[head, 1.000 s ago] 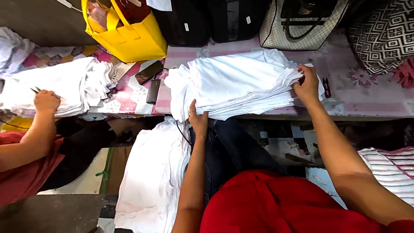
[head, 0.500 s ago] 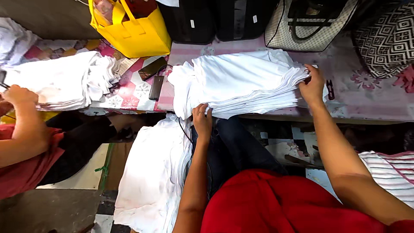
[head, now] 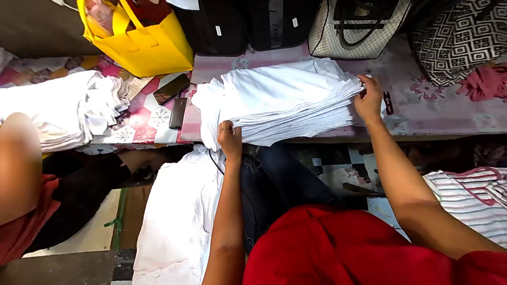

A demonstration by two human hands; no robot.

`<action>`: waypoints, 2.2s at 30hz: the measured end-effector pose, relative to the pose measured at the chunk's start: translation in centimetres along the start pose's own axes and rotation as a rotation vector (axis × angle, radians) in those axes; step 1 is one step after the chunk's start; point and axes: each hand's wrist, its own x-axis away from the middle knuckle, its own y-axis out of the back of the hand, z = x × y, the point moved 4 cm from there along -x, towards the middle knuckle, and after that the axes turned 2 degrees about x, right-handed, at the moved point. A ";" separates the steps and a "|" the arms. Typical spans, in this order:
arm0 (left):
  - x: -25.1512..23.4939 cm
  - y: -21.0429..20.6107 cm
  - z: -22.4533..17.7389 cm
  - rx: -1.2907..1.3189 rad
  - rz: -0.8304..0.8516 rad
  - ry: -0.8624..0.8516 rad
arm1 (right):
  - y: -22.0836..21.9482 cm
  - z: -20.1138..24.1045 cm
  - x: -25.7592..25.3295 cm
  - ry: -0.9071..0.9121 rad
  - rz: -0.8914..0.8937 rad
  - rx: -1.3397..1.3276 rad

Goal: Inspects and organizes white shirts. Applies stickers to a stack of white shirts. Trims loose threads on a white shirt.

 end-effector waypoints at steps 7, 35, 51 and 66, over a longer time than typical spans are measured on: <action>2.0 -0.1 0.7 0.105 -0.066 0.292 | -0.7 -0.7 0.7 0.003 -0.101 -0.018; -1.3 -0.5 -1.6 0.076 0.196 0.073 | 1.6 -0.2 -0.1 -0.154 0.397 -0.242; -2.9 2.4 -1.9 -0.008 0.330 0.118 | 2.2 2.4 -2.4 0.086 0.395 0.024; -0.3 0.1 -4.8 0.045 0.266 -0.053 | 3.6 0.6 1.7 0.268 0.090 0.025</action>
